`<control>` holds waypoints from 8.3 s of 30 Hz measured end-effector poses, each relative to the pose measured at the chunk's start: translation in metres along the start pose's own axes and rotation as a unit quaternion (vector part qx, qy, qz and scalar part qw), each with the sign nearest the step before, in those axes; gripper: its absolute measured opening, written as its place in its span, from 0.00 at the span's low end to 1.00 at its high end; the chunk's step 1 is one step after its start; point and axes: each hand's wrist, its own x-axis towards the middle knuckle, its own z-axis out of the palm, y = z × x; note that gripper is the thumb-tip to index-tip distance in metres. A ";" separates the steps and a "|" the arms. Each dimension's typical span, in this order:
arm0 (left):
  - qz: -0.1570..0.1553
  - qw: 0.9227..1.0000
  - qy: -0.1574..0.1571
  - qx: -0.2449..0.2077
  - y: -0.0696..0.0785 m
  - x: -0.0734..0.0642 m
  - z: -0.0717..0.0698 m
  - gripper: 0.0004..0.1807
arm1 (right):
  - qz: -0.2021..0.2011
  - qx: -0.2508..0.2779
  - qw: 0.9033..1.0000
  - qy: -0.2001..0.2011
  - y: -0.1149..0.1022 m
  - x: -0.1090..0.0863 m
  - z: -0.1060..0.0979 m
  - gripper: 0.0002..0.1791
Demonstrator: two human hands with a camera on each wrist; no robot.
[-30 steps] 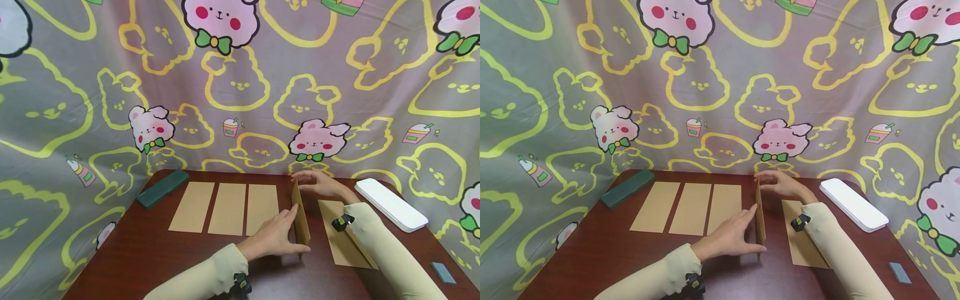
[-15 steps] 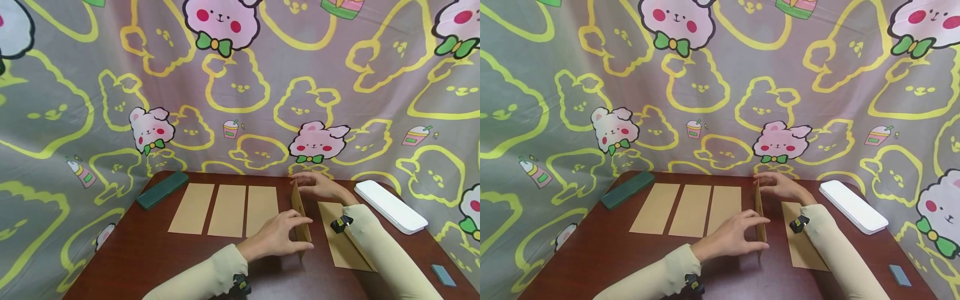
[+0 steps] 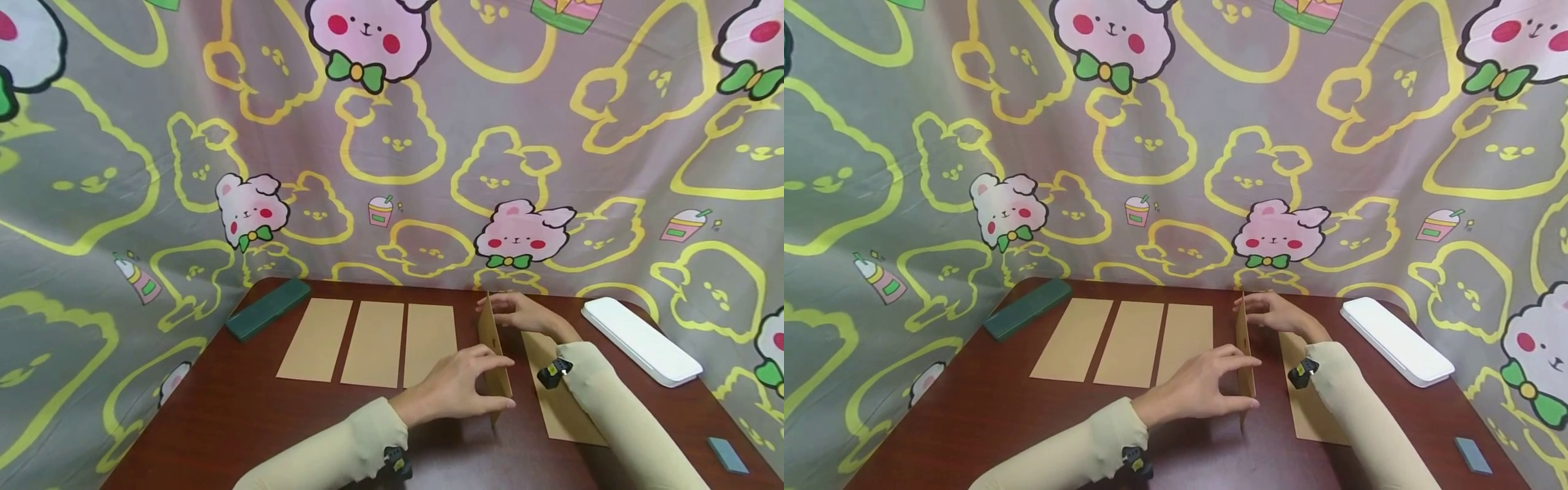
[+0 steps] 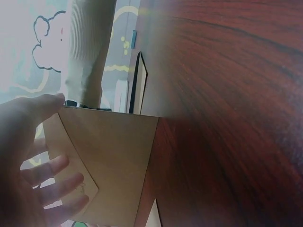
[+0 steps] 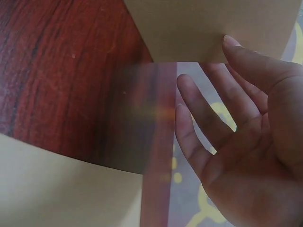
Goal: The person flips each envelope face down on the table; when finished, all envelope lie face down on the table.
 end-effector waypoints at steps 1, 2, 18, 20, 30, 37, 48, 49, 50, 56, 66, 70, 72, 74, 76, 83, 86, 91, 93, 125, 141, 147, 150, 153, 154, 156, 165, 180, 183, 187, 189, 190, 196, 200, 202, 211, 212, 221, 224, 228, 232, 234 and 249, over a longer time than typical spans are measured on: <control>0.000 1.000 0.001 0.001 0.000 0.000 0.000 0.33 | 0.000 -0.002 1.000 -0.003 0.001 0.001 0.001 0.22; 0.001 1.000 0.001 0.003 0.000 0.000 0.000 0.33 | -0.003 -0.004 1.000 -0.004 0.002 0.001 0.002 0.22; 0.015 1.000 0.006 0.020 0.000 0.002 0.000 0.29 | 0.028 -0.052 0.998 -0.009 0.013 0.009 0.017 0.16; 0.023 0.999 0.007 0.021 0.000 0.003 0.000 0.25 | 0.028 -0.053 0.998 -0.007 0.013 0.009 0.017 0.16; 0.052 0.998 0.030 0.034 -0.007 0.002 -0.007 0.20 | 0.015 -0.035 0.999 -0.013 0.013 0.010 0.014 0.18; 0.045 0.998 0.040 0.033 -0.011 -0.004 -0.012 0.19 | 0.041 0.031 0.999 -0.020 0.013 0.006 0.007 0.20; 0.049 0.996 0.054 0.044 -0.015 -0.009 -0.012 0.21 | 0.053 0.020 0.998 0.004 0.012 0.001 -0.002 0.20; 0.050 0.996 0.056 0.045 -0.016 -0.010 -0.011 0.22 | 0.053 0.021 0.998 0.006 0.012 0.000 -0.004 0.20; 0.050 0.996 0.058 0.046 -0.016 -0.010 -0.011 0.22 | 0.052 0.021 0.998 0.005 0.012 -0.001 -0.005 0.21; 0.040 0.997 0.050 0.049 -0.018 -0.011 -0.010 0.23 | 0.063 0.020 0.998 0.008 0.011 -0.004 -0.013 0.22; 0.021 0.997 0.033 0.061 -0.020 -0.012 -0.010 0.24 | 0.076 -0.023 0.996 0.033 0.011 -0.009 -0.025 0.19; 0.017 0.998 0.018 0.062 -0.023 -0.013 -0.008 0.24 | 0.067 -0.043 0.996 0.048 0.011 -0.011 -0.027 0.18; 0.014 0.998 0.011 0.067 -0.024 -0.015 -0.006 0.24 | 0.064 -0.045 0.996 0.050 0.010 -0.010 -0.027 0.18; 0.011 0.997 0.002 0.070 -0.026 -0.016 -0.004 0.24 | 0.066 -0.044 0.996 0.051 0.010 -0.010 -0.026 0.18; 0.008 0.997 -0.008 0.075 -0.027 -0.017 -0.002 0.24 | 0.067 -0.040 0.996 0.050 0.008 -0.010 -0.026 0.18; -0.013 0.995 -0.037 0.087 -0.030 -0.013 0.002 0.26 | 0.068 -0.032 0.995 0.058 0.003 -0.012 -0.029 0.18; -0.022 0.994 -0.044 0.099 -0.032 -0.012 0.005 0.26 | 0.067 -0.031 0.995 0.062 0.004 -0.012 -0.030 0.17; -0.027 0.991 -0.058 0.120 -0.032 -0.008 0.006 0.26 | 0.065 -0.036 0.995 0.068 0.007 -0.012 -0.030 0.17; -0.033 0.989 -0.063 0.126 -0.031 -0.006 0.006 0.26 | 0.066 -0.045 0.994 0.074 0.008 -0.010 -0.029 0.18; -0.078 0.969 -0.148 0.182 -0.045 0.017 0.018 0.18 | 0.081 -0.191 0.977 0.053 0.022 0.020 -0.008 0.16; -0.034 0.980 -0.147 0.133 -0.008 0.020 0.028 0.27 | 0.046 -0.220 0.974 0.018 0.020 -0.058 -0.040 0.20; -0.021 0.973 -0.175 0.150 0.023 0.031 0.044 0.31 | 0.120 -0.219 0.968 0.017 0.030 -0.090 -0.058 0.21; -0.028 0.964 -0.196 0.178 0.036 0.038 0.055 0.34 | 0.149 -0.226 0.963 0.019 0.031 -0.097 -0.061 0.24; -0.036 0.956 -0.209 0.204 0.046 0.044 0.068 0.33 | 0.179 -0.208 0.961 0.023 0.031 -0.100 -0.060 0.24; -0.040 0.954 -0.212 0.210 0.049 0.046 0.072 0.31 | 0.188 -0.201 0.961 0.026 0.031 -0.100 -0.059 0.23; -0.050 0.952 -0.211 0.218 0.054 0.048 0.079 0.28 | 0.200 -0.191 0.961 0.030 0.033 -0.100 -0.057 0.22; -0.069 0.951 -0.177 0.243 0.059 0.055 0.088 0.15 | 0.186 -0.211 0.959 0.045 0.036 -0.091 -0.056 0.15; -0.046 0.956 -0.165 0.239 0.049 0.058 0.080 0.19 | 0.210 -0.123 0.970 0.020 0.036 -0.081 -0.060 0.14; -0.052 0.954 -0.170 0.240 0.048 0.058 0.080 0.20 | 0.204 -0.112 0.972 0.010 0.037 -0.078 -0.063 0.14; -0.050 0.955 -0.172 0.238 0.049 0.058 0.082 0.19 | 0.188 -0.140 0.972 0.003 0.038 -0.077 -0.066 0.11; -0.048 0.955 -0.171 0.236 0.050 0.058 0.082 0.18 | 0.180 -0.165 0.970 0.007 0.039 -0.078 -0.067 0.06; -0.047 0.956 -0.171 0.235 0.051 0.058 0.083 0.19 | 0.175 -0.173 0.969 0.011 0.040 -0.079 -0.068 0.04; -0.052 0.955 -0.175 0.233 0.052 0.059 0.083 0.22 | 0.123 -0.175 0.976 0.033 0.052 -0.088 -0.067 0.15; -0.047 0.955 -0.175 0.233 0.051 0.058 0.082 0.22 | 0.068 -0.213 0.973 0.055 0.063 -0.090 -0.064 0.15; -0.042 0.957 -0.169 0.231 0.050 0.057 0.082 0.21 | 0.041 -0.239 0.968 0.070 0.065 -0.091 -0.063 0.15; -0.035 0.967 -0.161 0.194 0.048 0.053 0.082 0.17 | 0.029 -0.266 0.959 0.094 0.052 -0.103 -0.072 0.10; -0.038 0.967 -0.161 0.194 0.048 0.053 0.081 0.17 | 0.029 -0.262 0.960 0.096 0.050 -0.103 -0.073 0.10; -0.070 0.962 -0.144 0.221 0.050 0.051 0.086 0.52 | -0.007 -0.256 0.960 0.114 0.028 -0.099 -0.084 0.10; -0.083 0.961 -0.144 0.220 0.052 0.053 0.088 0.56 | -0.003 -0.260 0.959 0.109 0.018 -0.095 -0.085 0.10; -0.092 0.966 -0.144 0.193 0.054 0.056 0.088 0.55 | 0.006 -0.257 0.961 0.103 0.001 -0.089 -0.085 0.09; -0.090 0.971 -0.138 0.173 0.054 0.059 0.086 0.54 | 0.009 -0.228 0.967 0.109 -0.005 -0.081 -0.082 0.09; -0.090 0.972 -0.134 0.172 0.053 0.059 0.086 0.53 | -0.004 -0.205 0.972 0.117 -0.001 -0.076 -0.079 0.09; -0.153 0.977 -0.138 0.054 0.051 0.065 0.072 0.57 | -0.031 -0.122 0.982 0.143 0.013 -0.064 -0.067 0.10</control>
